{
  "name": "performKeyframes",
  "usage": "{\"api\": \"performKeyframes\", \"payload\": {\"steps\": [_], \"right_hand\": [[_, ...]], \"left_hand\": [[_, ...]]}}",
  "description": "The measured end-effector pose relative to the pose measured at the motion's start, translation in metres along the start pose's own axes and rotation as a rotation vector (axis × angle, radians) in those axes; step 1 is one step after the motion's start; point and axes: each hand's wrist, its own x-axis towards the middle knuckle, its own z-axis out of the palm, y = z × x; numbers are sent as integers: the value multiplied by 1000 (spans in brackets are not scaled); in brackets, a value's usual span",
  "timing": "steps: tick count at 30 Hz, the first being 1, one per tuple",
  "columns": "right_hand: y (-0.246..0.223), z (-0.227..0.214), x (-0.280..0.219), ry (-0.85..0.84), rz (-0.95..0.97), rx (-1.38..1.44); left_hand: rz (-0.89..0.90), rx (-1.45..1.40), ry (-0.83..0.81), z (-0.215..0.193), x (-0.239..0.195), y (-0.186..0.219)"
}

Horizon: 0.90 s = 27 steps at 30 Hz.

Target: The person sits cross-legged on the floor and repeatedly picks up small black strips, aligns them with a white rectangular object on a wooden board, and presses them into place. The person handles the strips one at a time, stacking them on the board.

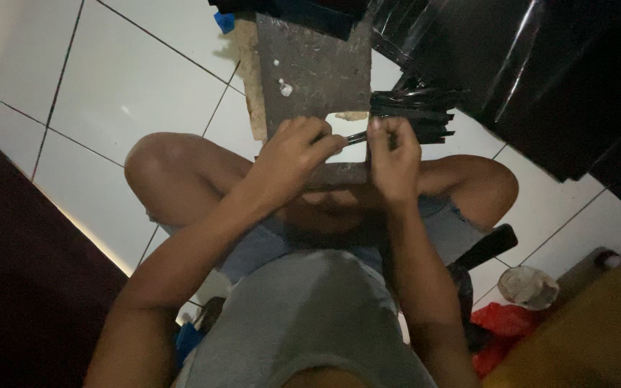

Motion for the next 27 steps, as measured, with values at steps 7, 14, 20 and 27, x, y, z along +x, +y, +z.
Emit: {"api": "performKeyframes", "payload": {"steps": [7, 14, 20, 27], "right_hand": [[11, -3, 6, -15, -77, 89], [27, -5, 17, -9, -45, 70], [32, -4, 26, 1, -40, 38], [31, -3, 33, -14, 62, 183]], "left_hand": [[6, 3, -2, 1, 6, 1], [18, 12, -7, 1, 8, -1], [32, 65, 8, 7, 11, -1], [13, 44, -23, 4, 14, 1]]}}
